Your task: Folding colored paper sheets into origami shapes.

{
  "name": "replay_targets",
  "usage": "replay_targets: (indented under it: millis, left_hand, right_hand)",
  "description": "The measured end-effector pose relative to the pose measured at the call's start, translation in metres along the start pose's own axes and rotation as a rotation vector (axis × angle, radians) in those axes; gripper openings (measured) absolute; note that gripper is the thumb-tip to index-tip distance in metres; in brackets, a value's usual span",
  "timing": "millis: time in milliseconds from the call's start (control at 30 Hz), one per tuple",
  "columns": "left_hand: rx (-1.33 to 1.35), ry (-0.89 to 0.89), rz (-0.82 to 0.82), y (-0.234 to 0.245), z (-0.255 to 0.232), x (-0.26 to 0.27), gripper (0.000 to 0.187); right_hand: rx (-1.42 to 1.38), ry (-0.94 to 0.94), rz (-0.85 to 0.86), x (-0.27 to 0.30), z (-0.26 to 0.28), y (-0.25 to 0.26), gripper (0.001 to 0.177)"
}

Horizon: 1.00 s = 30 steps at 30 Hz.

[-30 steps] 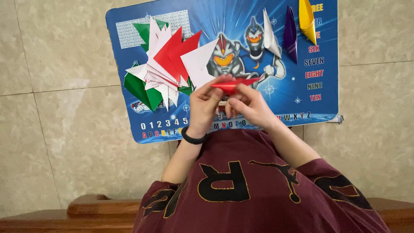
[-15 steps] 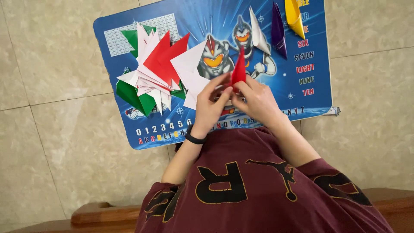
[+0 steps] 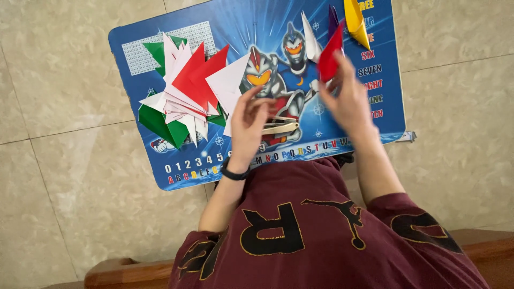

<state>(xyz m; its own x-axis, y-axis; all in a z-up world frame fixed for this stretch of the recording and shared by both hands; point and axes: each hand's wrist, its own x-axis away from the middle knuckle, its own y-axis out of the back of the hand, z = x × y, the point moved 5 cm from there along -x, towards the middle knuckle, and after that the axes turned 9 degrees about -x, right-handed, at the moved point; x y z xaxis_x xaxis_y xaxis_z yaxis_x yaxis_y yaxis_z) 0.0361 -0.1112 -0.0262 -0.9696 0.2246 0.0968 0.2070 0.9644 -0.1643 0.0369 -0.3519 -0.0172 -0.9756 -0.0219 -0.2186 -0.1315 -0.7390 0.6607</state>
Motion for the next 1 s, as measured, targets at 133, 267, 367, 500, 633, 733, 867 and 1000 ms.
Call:
replay_targets:
  millis: [133,267,367,500,633,733,867,1000]
  left_hand:
    - [-0.04,0.013,-0.1,0.025,-0.015,0.009,0.038]
    - [-0.145,0.014,-0.187,0.044,-0.026,0.014,0.036]
    - [-0.157,-0.008,-0.228,0.053,-0.03,0.015,0.035]
    - [-0.313,-0.067,-0.266,0.057,-0.037,0.014,0.035]
    - [-0.459,-0.066,-0.301,0.058,-0.046,0.013,0.032]
    - [-0.673,-0.115,-0.318,0.057,-0.052,0.01,0.029]
    - [-1.135,-0.329,-0.324,0.057,-0.045,-0.005,0.025]
    - [-1.405,-0.34,-0.217,0.06,-0.016,-0.028,0.045]
  right_hand:
    - [0.187,0.057,-0.036,-0.021,0.019,0.023,0.051]
    - [0.375,0.113,0.025,-0.029,0.017,0.023,0.045]
    - [0.475,0.092,0.105,-0.037,0.011,0.021,0.047]
    - [0.515,0.122,0.095,-0.042,0.014,0.027,0.064]
    - [0.561,0.142,0.076,-0.039,0.007,0.024,0.041]
    - [0.556,0.15,0.047,-0.039,0.008,0.024,0.038]
    - [0.586,0.168,0.01,-0.038,0.009,0.022,0.027]
    - [0.714,0.132,0.039,-0.041,-0.001,0.014,0.024]
